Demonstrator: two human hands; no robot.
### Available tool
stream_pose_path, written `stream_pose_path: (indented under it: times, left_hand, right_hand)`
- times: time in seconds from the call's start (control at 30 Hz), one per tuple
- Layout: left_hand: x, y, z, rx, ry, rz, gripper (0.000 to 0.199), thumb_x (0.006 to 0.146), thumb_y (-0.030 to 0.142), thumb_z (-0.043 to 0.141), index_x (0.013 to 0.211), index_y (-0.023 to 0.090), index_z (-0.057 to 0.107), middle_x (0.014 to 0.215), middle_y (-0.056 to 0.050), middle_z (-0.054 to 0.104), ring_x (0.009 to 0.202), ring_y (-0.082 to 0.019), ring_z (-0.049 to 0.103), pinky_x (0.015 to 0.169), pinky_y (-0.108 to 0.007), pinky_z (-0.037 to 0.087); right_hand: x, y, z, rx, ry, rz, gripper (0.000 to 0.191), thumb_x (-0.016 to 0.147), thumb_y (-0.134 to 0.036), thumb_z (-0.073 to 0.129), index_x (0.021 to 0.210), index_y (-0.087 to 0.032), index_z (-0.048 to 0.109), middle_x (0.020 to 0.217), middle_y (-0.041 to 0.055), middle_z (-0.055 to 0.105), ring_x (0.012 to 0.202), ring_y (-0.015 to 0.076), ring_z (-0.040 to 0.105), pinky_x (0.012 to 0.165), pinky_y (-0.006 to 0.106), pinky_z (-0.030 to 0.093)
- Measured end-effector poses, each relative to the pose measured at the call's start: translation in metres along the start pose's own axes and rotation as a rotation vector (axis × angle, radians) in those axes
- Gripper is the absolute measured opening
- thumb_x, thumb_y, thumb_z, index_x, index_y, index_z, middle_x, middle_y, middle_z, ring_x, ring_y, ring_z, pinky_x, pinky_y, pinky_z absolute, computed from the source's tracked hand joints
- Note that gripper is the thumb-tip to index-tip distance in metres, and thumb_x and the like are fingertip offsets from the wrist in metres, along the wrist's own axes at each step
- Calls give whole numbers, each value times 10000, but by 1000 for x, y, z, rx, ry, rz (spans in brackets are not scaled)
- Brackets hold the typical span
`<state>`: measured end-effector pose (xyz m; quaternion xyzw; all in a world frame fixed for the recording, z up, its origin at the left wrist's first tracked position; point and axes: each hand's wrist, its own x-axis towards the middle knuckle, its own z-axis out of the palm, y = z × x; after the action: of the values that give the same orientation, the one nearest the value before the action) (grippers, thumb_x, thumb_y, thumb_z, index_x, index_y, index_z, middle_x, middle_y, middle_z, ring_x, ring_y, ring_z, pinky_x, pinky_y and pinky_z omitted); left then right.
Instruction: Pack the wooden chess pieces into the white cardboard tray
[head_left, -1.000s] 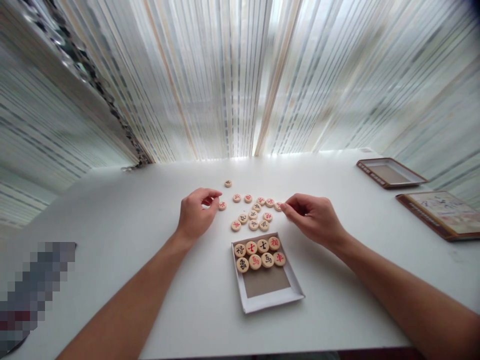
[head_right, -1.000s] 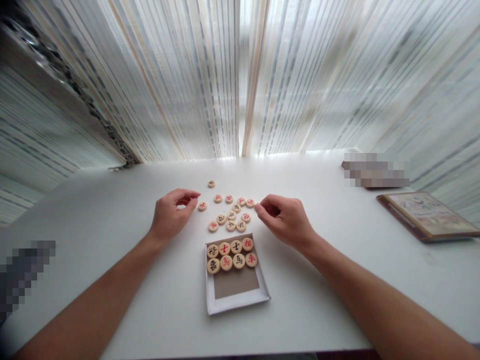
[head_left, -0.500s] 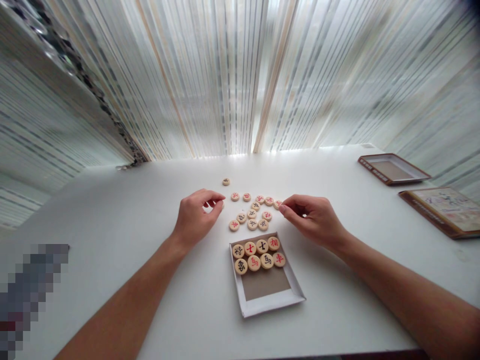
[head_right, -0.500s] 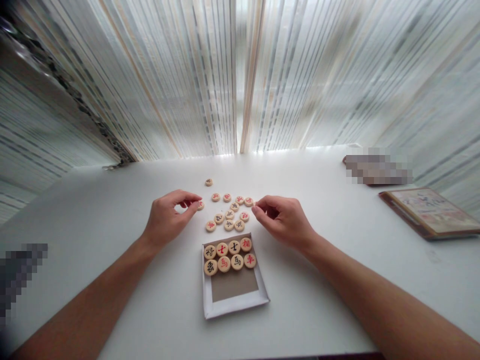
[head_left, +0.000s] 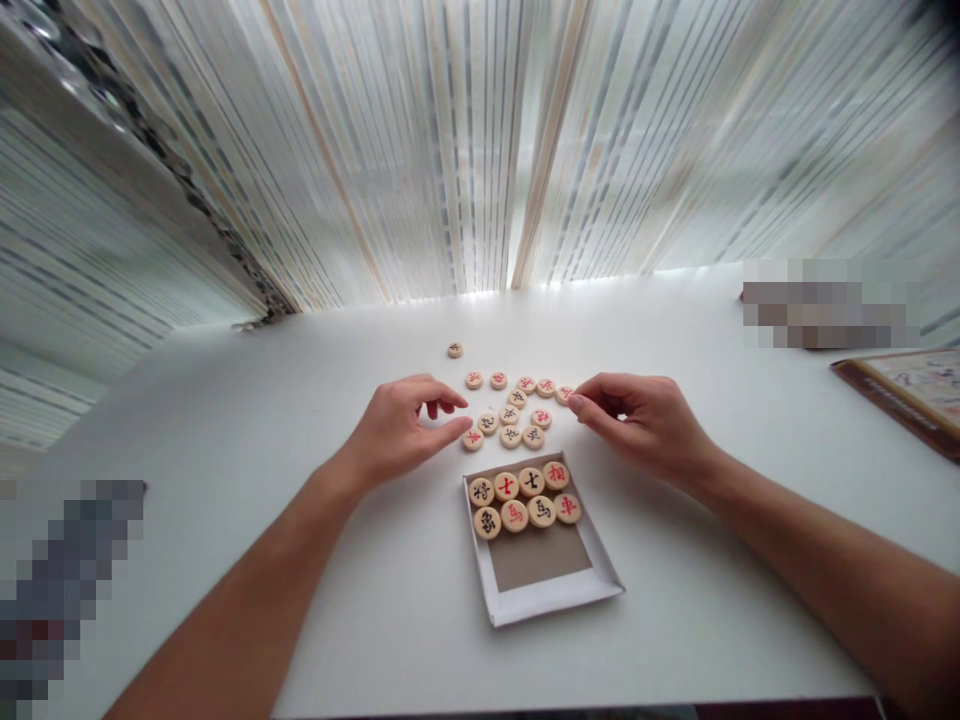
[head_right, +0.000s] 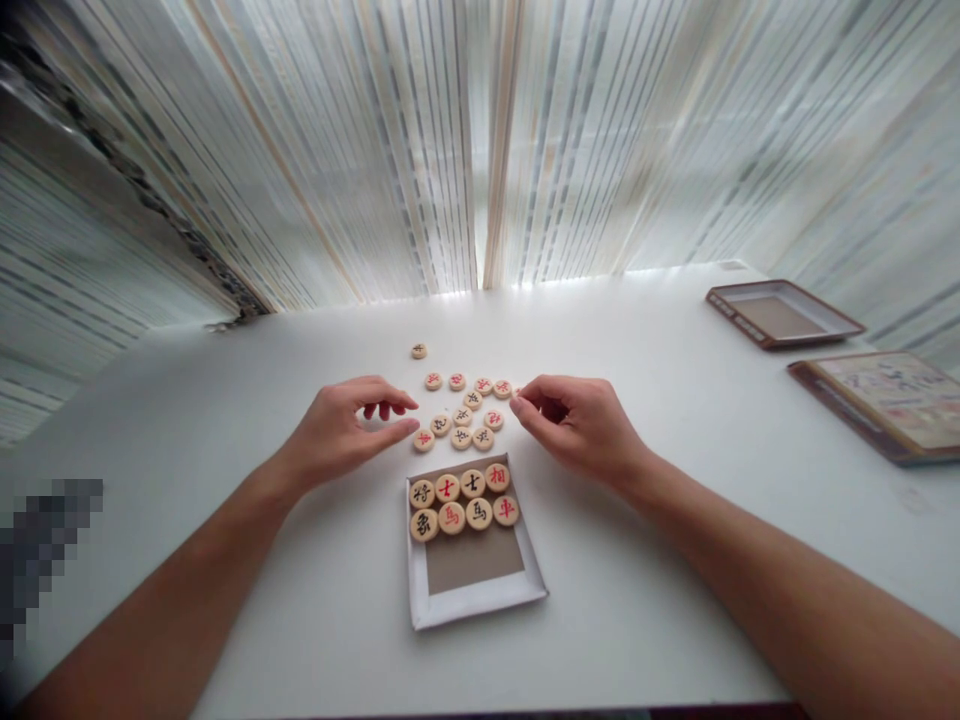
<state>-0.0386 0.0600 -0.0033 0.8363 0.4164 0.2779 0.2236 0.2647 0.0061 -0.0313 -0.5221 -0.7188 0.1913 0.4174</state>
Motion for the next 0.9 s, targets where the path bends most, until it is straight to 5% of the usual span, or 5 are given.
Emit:
stream_pose_path:
  times: [0.17, 0.47, 0.9]
  left_hand:
    - [-2, 4, 4, 26, -151, 23, 190, 841, 344, 830, 954, 192, 843, 913, -59, 754, 711, -158, 643, 658, -280, 504]
    - [-1, 5, 9, 48, -83, -12, 143, 863, 318, 778, 855, 176, 781, 735, -13, 715, 632, -140, 596, 608, -265, 457]
    - [0, 5, 21, -568, 53, -275, 333, 784, 347, 911, 1005, 133, 785, 841, -69, 816, 710, -195, 779, 724, -335, 668]
  right_hand:
    - [1, -2, 0, 17, 5, 2, 311, 978, -395, 673, 781, -162, 738, 613, 11, 624, 524, 120, 465, 498, 268, 366]
    - [1, -3, -1, 11, -6, 5, 315, 973, -401, 677, 788, -155, 748, 636, 33, 659, 535, 124, 479, 499, 272, 364]
    - [2, -6, -2, -18, -13, -12, 290, 959, -370, 672, 770, -162, 747, 608, 16, 642, 516, 116, 474, 498, 264, 365]
